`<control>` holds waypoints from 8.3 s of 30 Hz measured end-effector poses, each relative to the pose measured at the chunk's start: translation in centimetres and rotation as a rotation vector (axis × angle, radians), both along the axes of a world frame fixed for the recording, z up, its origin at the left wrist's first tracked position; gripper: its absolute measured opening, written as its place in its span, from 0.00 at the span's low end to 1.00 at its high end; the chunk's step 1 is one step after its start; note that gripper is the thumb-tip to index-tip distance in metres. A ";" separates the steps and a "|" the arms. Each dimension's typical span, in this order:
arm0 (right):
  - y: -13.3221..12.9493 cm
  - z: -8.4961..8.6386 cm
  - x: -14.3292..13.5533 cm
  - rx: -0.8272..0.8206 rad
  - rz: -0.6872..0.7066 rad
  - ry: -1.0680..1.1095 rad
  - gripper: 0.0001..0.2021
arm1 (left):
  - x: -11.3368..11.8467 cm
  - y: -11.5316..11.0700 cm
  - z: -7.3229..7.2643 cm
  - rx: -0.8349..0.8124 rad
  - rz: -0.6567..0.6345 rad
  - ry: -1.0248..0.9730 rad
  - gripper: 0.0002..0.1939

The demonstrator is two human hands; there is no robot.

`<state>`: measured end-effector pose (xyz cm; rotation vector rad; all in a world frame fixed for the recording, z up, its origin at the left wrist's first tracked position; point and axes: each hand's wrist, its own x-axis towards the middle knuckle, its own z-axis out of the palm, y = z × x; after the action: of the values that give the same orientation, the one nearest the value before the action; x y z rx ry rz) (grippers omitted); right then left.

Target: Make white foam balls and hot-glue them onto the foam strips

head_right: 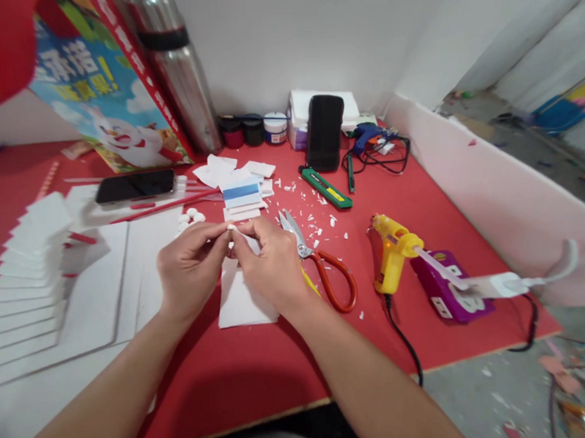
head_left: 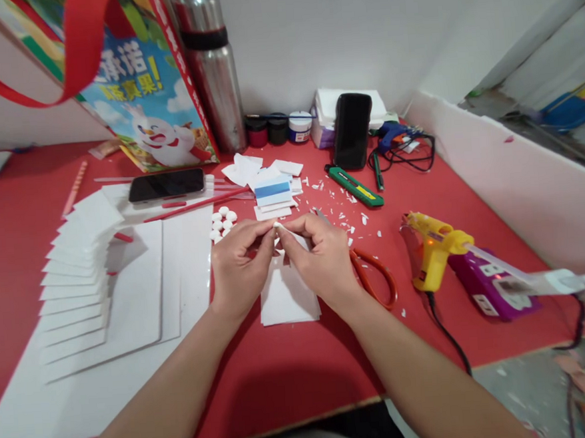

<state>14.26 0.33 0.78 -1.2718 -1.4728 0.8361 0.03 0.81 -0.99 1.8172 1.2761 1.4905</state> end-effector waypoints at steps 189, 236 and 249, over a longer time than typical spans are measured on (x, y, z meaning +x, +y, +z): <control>1.7 1.2 3.1 -0.077 0.293 0.042 0.07 | -1.4 1.2 0.5 -0.518 -0.322 -0.456 0.06; 1.8 0.2 1.8 -0.179 0.194 -0.068 0.07 | -1.0 0.8 0.1 -0.223 -0.117 -0.079 0.08; 0.6 -0.3 0.8 0.161 0.069 -0.258 0.16 | -0.3 0.3 0.1 0.012 0.000 0.124 0.10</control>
<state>15.05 0.94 0.52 -1.2476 -1.7598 0.5998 -0.31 1.08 -0.86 1.9442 1.3269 1.4069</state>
